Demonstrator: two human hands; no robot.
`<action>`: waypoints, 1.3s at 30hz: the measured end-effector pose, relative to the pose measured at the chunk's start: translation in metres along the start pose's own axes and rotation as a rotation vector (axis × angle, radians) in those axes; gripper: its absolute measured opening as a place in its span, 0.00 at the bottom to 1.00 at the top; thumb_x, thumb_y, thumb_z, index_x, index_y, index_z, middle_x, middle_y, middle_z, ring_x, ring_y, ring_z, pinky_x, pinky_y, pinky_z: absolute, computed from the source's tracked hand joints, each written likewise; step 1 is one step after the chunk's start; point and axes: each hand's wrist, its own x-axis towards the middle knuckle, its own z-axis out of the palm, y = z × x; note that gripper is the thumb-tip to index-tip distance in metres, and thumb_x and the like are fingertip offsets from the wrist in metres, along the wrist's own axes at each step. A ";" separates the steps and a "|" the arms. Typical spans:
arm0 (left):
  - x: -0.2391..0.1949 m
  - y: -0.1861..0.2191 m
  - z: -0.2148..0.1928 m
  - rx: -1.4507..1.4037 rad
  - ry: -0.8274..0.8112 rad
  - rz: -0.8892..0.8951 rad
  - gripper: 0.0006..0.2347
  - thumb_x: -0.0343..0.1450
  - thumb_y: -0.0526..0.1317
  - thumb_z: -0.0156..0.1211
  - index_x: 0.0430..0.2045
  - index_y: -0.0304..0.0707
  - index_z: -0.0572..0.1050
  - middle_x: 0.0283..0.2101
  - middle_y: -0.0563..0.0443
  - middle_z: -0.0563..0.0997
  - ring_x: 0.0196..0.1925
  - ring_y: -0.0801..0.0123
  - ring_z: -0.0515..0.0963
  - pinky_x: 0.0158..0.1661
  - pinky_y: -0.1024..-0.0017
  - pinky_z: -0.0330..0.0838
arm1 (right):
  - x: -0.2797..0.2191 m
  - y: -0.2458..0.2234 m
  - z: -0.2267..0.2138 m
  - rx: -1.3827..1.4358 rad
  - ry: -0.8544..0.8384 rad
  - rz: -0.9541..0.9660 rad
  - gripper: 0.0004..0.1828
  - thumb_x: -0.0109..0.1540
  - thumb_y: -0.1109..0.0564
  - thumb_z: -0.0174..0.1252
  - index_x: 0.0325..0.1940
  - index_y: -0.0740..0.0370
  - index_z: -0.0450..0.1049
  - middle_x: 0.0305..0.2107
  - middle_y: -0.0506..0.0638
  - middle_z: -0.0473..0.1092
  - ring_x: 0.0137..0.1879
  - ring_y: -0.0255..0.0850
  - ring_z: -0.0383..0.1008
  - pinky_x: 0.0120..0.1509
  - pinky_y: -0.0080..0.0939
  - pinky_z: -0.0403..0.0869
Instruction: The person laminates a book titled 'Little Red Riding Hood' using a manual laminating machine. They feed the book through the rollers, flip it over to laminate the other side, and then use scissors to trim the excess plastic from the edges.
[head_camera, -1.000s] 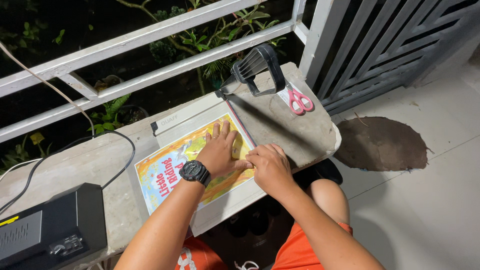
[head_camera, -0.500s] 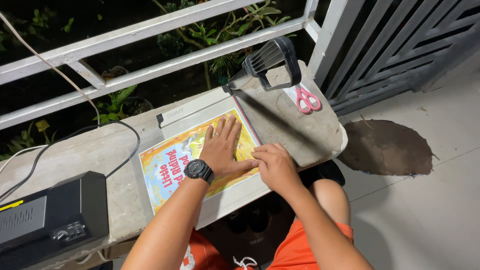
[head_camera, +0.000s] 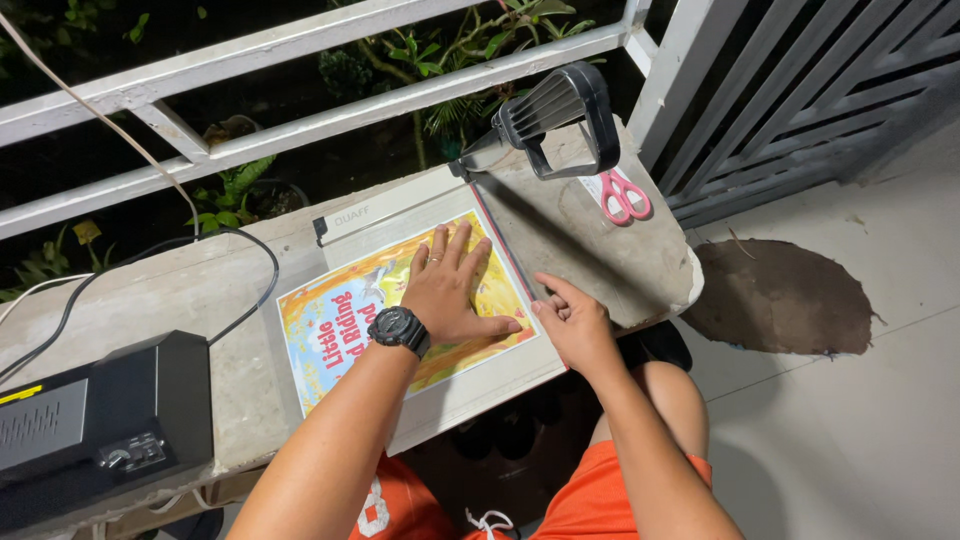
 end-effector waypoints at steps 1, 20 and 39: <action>0.000 0.000 -0.003 0.002 0.001 0.001 0.61 0.57 0.88 0.47 0.84 0.52 0.45 0.87 0.43 0.37 0.88 0.41 0.34 0.81 0.41 0.36 | 0.001 -0.002 0.001 0.001 0.001 -0.001 0.24 0.64 0.55 0.66 0.66 0.47 0.84 0.28 0.45 0.76 0.29 0.32 0.72 0.38 0.39 0.78; 0.002 0.003 -0.006 0.001 -0.056 -0.023 0.61 0.58 0.87 0.50 0.84 0.52 0.45 0.87 0.40 0.31 0.88 0.38 0.30 0.80 0.40 0.33 | -0.017 -0.020 -0.009 -0.153 -0.010 -0.232 0.21 0.69 0.51 0.62 0.66 0.42 0.85 0.33 0.56 0.78 0.42 0.49 0.82 0.47 0.52 0.78; 0.004 0.001 -0.007 0.043 -0.079 -0.042 0.66 0.56 0.89 0.48 0.84 0.42 0.40 0.88 0.45 0.30 0.89 0.45 0.30 0.81 0.45 0.33 | -0.016 -0.020 -0.011 -0.132 -0.033 -0.252 0.22 0.69 0.51 0.62 0.68 0.42 0.84 0.34 0.56 0.79 0.40 0.43 0.80 0.47 0.47 0.77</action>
